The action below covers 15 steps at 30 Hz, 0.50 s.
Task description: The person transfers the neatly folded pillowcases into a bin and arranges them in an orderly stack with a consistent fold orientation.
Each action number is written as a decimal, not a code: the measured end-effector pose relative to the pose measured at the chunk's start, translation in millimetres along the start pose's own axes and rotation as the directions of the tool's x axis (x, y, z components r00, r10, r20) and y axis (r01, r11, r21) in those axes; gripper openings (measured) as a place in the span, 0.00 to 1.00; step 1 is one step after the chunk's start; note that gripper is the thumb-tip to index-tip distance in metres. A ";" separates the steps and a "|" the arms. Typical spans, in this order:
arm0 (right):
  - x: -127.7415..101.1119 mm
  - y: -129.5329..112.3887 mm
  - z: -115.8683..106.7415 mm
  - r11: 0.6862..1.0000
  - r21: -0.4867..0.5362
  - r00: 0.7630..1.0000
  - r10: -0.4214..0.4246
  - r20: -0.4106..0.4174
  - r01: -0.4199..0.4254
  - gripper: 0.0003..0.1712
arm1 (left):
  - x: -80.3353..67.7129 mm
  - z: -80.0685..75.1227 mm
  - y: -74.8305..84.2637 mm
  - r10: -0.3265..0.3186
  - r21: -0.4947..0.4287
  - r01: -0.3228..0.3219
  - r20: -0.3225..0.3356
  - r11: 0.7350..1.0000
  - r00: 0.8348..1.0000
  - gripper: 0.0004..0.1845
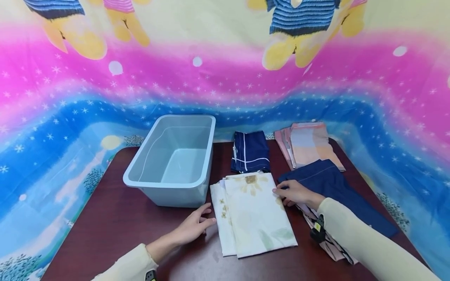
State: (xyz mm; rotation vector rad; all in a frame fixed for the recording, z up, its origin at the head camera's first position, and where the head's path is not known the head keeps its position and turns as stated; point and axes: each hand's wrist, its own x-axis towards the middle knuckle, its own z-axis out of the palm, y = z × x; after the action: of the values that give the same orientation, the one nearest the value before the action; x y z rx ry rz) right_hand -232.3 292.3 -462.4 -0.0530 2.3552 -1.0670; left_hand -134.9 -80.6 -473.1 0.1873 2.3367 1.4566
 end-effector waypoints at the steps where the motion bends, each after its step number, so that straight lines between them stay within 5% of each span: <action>1: 2.0 0.9 0.3 1.000 0.016 1.000 0.007 0.004 -0.007 0.38 | 1.0 1.7 0.7 -0.010 -0.023 0.010 -0.001 1.000 1.000 0.39; 8: 9.6 7.4 4.4 0.985 0.171 0.993 0.016 0.120 -0.036 0.40 | 8.4 12.2 6.6 -0.088 -0.180 0.093 0.038 0.979 0.995 0.42; 15: 12.4 13.0 0.3 0.978 0.206 0.980 -0.059 0.188 0.020 0.29 | 15.8 16.7 13.0 -0.128 -0.273 0.137 0.050 0.952 0.991 0.43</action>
State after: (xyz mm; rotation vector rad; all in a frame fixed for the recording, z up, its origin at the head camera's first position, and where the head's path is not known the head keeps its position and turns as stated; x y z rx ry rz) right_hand -240.3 297.9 -477.4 -0.1230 2.0700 -1.2582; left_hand -144.1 -55.8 -472.0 -0.0225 2.0493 1.6763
